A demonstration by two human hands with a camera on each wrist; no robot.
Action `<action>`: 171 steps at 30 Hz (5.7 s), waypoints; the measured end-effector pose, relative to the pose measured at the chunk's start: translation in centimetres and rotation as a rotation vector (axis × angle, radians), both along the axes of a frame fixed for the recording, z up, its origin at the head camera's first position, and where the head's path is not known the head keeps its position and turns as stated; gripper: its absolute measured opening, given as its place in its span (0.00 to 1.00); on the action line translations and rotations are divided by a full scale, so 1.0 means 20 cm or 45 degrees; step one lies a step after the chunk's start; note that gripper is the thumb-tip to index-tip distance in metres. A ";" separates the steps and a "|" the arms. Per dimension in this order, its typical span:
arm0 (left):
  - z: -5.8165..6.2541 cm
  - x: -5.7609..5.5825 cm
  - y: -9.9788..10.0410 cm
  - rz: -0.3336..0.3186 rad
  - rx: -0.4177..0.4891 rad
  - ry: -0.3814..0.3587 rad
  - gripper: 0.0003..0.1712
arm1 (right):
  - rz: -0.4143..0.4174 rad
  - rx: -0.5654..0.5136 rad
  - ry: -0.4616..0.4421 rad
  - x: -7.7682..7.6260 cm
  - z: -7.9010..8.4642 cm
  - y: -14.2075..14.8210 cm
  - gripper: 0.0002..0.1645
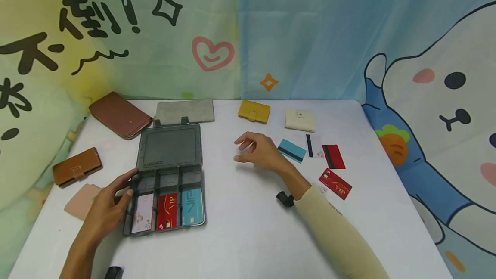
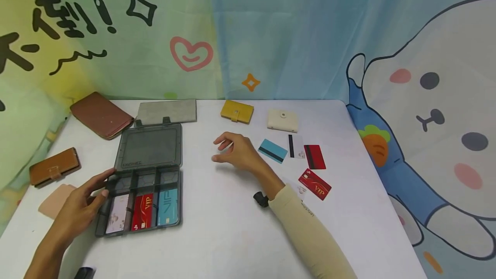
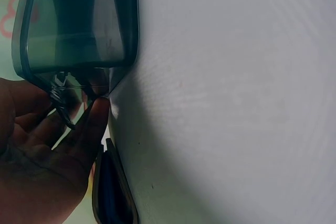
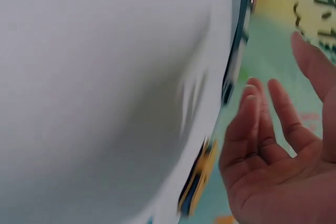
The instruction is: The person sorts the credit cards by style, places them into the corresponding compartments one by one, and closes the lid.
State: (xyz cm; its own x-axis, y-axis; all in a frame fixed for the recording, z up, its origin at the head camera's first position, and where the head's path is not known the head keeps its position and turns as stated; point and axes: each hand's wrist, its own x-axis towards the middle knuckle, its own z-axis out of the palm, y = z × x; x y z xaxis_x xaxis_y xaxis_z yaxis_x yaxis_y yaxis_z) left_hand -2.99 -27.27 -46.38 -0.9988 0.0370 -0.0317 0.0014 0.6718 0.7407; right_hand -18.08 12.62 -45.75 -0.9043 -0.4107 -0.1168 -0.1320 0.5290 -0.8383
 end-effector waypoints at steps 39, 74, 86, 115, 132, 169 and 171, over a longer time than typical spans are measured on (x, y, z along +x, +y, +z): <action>-0.02 0.00 0.00 0.000 0.007 0.017 0.33 | -0.042 0.488 -0.026 -0.02 0.00 0.36 0.14; -0.02 0.00 0.00 -0.002 0.022 0.007 0.34 | 0.349 -0.073 -0.011 0.42 -0.01 -0.51 0.17; -0.01 0.00 0.01 0.019 0.035 -0.017 0.34 | 0.306 0.167 0.207 0.42 -0.01 -0.51 0.18; -0.01 0.00 0.00 0.014 0.018 -0.020 0.33 | -0.319 0.200 0.033 0.05 -0.03 0.62 0.34; -0.01 0.00 0.00 0.010 0.036 -0.019 0.33 | -0.546 0.593 -0.051 0.03 -0.09 1.21 0.41; -0.02 0.00 0.01 0.020 0.063 0.000 0.34 | -0.107 -0.170 -0.116 0.11 0.15 0.37 0.15; -0.02 0.00 0.01 0.020 0.064 0.000 0.34 | -0.042 -0.246 -0.145 0.14 0.15 0.25 0.15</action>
State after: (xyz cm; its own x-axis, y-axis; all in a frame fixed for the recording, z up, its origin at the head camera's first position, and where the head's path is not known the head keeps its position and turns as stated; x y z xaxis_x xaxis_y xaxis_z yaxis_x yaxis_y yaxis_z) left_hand -3.01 -27.12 -46.74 -0.9993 0.0228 -0.0305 -0.0092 0.6335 0.7737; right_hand -15.28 17.71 -42.72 -0.9030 -0.4059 -0.1410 -0.0158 0.3593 -0.9331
